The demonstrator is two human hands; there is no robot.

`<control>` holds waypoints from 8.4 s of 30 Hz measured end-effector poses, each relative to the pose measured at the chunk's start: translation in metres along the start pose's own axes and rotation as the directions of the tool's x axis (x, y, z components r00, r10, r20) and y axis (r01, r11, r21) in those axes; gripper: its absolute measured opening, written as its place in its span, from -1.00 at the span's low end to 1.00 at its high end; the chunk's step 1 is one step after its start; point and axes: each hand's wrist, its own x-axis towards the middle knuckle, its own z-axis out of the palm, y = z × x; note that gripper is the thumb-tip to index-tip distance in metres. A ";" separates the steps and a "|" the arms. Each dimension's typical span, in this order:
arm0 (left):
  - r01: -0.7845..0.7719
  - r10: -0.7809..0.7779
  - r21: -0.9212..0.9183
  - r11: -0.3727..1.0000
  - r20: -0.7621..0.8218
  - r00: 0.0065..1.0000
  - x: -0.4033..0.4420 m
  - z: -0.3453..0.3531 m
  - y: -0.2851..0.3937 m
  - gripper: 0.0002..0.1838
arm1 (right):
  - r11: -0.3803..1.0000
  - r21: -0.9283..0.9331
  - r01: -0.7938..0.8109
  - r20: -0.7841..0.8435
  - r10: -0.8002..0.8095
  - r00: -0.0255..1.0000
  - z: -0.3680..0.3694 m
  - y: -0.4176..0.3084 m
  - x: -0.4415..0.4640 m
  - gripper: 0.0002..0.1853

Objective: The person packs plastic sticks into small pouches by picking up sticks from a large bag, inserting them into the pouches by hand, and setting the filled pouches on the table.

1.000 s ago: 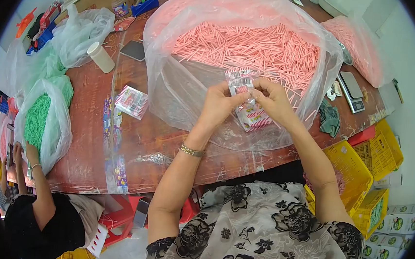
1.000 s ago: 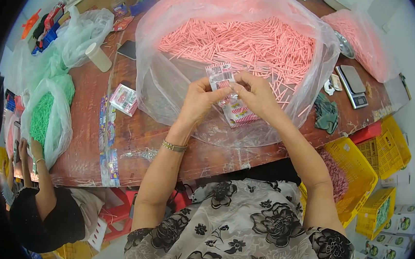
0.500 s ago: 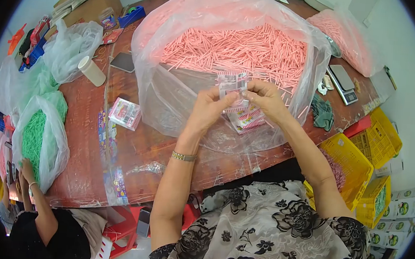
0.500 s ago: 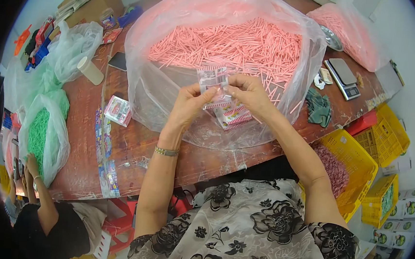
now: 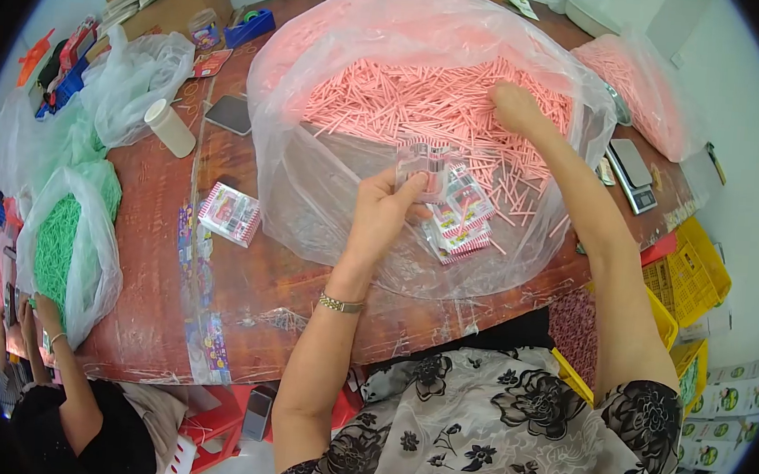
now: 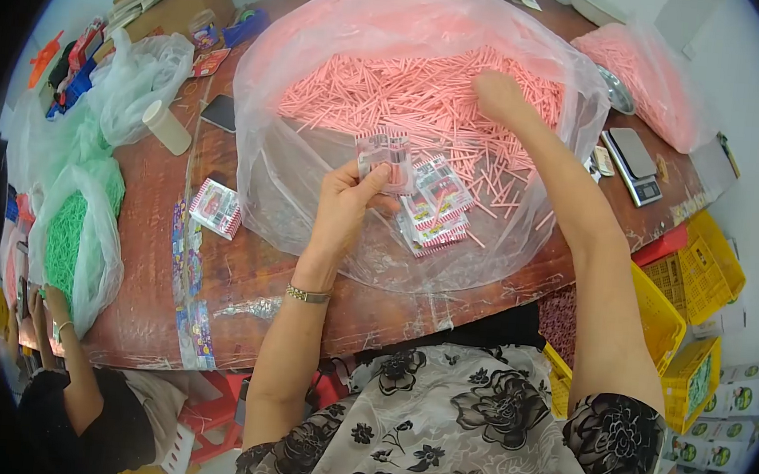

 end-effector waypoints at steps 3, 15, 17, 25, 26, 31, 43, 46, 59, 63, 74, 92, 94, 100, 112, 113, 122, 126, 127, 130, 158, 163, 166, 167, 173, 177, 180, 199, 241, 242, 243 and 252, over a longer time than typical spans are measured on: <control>0.024 -0.023 -0.060 0.998 0.019 1.000 0.001 -0.001 -0.002 -0.79 | 0.986 -0.166 0.014 0.146 0.011 0.989 -0.027 -0.020 0.001 -0.90; 0.110 -0.106 -0.210 0.971 0.030 0.994 -0.001 0.006 -0.009 -0.82 | 0.970 0.207 0.129 -0.257 -0.073 0.964 -0.025 -0.007 -0.011 -0.84; 0.097 -0.099 -0.184 0.978 0.001 0.995 0.000 0.007 -0.010 -0.82 | 0.929 0.369 0.023 -0.155 0.037 0.987 -0.023 -0.008 -0.008 -0.78; 0.034 -0.043 -0.098 0.995 -0.086 0.995 0.002 0.004 -0.012 -0.82 | 0.189 0.979 -0.082 0.045 0.192 0.980 -0.120 -0.108 -0.037 -0.74; 0.038 -0.045 -0.093 0.995 -0.079 0.996 0.002 0.004 -0.012 -0.81 | 0.145 0.988 -0.047 0.019 0.186 0.982 -0.129 -0.119 -0.043 -0.74; 0.061 -0.065 -0.068 0.996 -0.059 0.996 0.002 0.007 -0.013 -0.82 | 0.075 0.997 0.019 -0.034 0.196 0.980 -0.125 -0.138 -0.051 -0.78; 0.042 -0.046 -0.092 0.995 -0.038 0.998 -0.001 0.010 -0.011 -0.83 | 0.112 0.987 -0.117 0.116 0.018 0.993 -0.110 -0.143 -0.059 -0.79; 0.027 -0.030 -0.095 0.995 -0.029 0.999 -0.001 0.010 -0.013 -0.83 | 0.060 0.988 -0.145 0.145 0.006 0.989 -0.107 -0.142 -0.058 -0.78; 0.060 -0.054 -0.084 0.995 0.069 0.996 0.000 0.009 -0.015 -0.82 | 0.181 0.982 -0.053 0.055 -0.006 0.998 -0.108 -0.150 -0.056 -0.61; 0.072 -0.059 -0.188 0.980 0.074 0.996 0.001 0.007 -0.019 -0.82 | -0.021 0.999 -0.024 0.024 0.000 1.000 -0.112 -0.153 -0.059 -0.64; 0.084 -0.065 -0.541 0.837 0.054 0.996 0.006 -0.004 -0.016 -0.80 | -0.289 0.956 0.047 0.091 0.444 0.891 -0.070 -0.069 -0.045 -0.68; -0.003 0.013 0.141 0.990 -0.072 0.997 0.000 0.005 -0.012 -0.83 | 0.218 0.976 -0.019 -0.042 0.272 0.961 -0.106 -0.098 -0.063 -0.77; -0.009 0.017 0.116 0.993 -0.064 0.998 0.001 0.006 -0.017 -0.84 | 0.117 0.993 0.028 -0.058 0.257 0.965 -0.115 -0.116 -0.060 -0.80; 0.014 -0.009 0.079 0.997 -0.065 0.998 0.001 0.006 -0.016 -0.83 | 0.122 0.965 0.231 -0.258 0.318 0.912 -0.114 -0.145 -0.055 -0.79; 0.021 -0.020 0.039 0.999 -0.039 0.999 0.000 0.008 -0.015 -0.80 | 0.082 0.976 0.201 -0.216 0.282 0.935 -0.105 -0.155 -0.064 -0.84; 0.023 -0.022 0.048 0.999 -0.031 0.999 0.000 0.008 -0.014 -0.79 | 0.034 0.980 0.197 -0.199 0.288 0.937 -0.104 -0.154 -0.064 -0.83; 0.024 -0.024 0.003 1.000 -0.015 1.000 0.000 0.010 -0.015 -0.82 | 0.091 0.995 0.046 -0.062 0.187 0.980 -0.090 -0.148 -0.065 -0.78; 0.015 -0.016 -0.034 0.999 -0.019 1.000 0.000 0.008 -0.016 -0.79 | 0.353 0.929 0.111 -0.166 0.131 0.977 -0.088 -0.148 -0.065 -0.79; 0.003 -0.004 -0.057 0.998 -0.027 1.000 0.000 0.009 -0.016 -0.78 | 0.427 0.889 0.166 -0.228 0.096 0.969 -0.089 -0.148 -0.064 -0.81; -0.032 0.026 -0.144 0.989 -0.039 0.999 0.002 0.008 -0.015 -0.78 | 0.258 0.961 0.099 -0.155 0.209 0.965 -0.108 -0.153 -0.069 -0.78; -0.064 0.120 0.210 0.976 -0.265 0.957 -0.001 0.006 -0.008 -0.74 | -0.144 0.988 -0.056 0.068 0.082 0.994 -0.088 -0.098 -0.138 -0.73; -0.068 0.127 0.259 0.964 -0.219 0.967 -0.008 0.021 -0.012 -0.84 | -0.082 0.994 -0.077 0.105 0.444 0.890 -0.124 -0.011 -0.277 -0.74; -0.034 0.113 0.345 0.938 -0.213 0.971 -0.015 0.035 -0.020 -0.80 | 0.033 0.977 -0.210 0.138 0.650 0.748 -0.108 0.044 -0.389 -0.72; -0.026 0.123 0.388 0.921 -0.229 0.966 -0.018 0.046 -0.019 -0.79 | 0.158 0.927 -0.340 0.114 0.746 0.657 -0.097 0.083 -0.434 -0.72; 0.030 0.113 0.554 0.832 -0.223 0.968 0.006 0.073 0.033 -0.77 | 0.077 0.098 -0.992 0.153 0.984 0.091 -0.043 0.160 -0.606 -0.71; 0.037 0.111 0.578 0.815 -0.218 0.970 -0.005 0.068 0.013 -0.79 | 0.119 -0.192 -0.974 0.149 0.985 0.091 0.042 0.156 -0.654 -0.76; 0.129 0.014 0.673 0.728 -0.203 0.979 -0.004 0.068 0.022 -0.70 | 0.166 -0.358 -0.919 -0.039 0.981 0.192 0.065 0.174 -0.685 -0.82; 0.183 0.011 0.628 0.756 -0.292 0.956 -0.016 0.067 -0.005 -0.82 | 0.292 -0.423 -0.858 0.442 0.893 0.086 0.179 0.196 -0.831 -0.69; -0.422 0.541 0.842 0.336 0.194 0.818 0.057 -0.002 -0.052 -0.89 | 0.904 -0.018 0.428 -0.352 -0.407 0.843 0.010 -0.029 0.012 -0.71; -0.419 0.544 0.847 0.328 0.193 0.816 0.056 -0.003 -0.050 -0.89 | 0.905 -0.013 0.425 -0.384 -0.397 0.834 0.007 -0.029 0.013 -0.73; -0.417 0.549 0.850 0.322 0.191 0.813 0.055 -0.002 -0.046 -0.88 | 0.907 -0.010 0.421 -0.415 -0.387 0.823 0.000 -0.029 0.013 -0.75; -0.386 0.521 0.751 0.535 0.066 0.851 0.053 0.029 -0.032 -0.70 | 0.931 0.266 0.252 -0.361 -0.146 0.921 -0.044 -0.036 -0.061 -0.84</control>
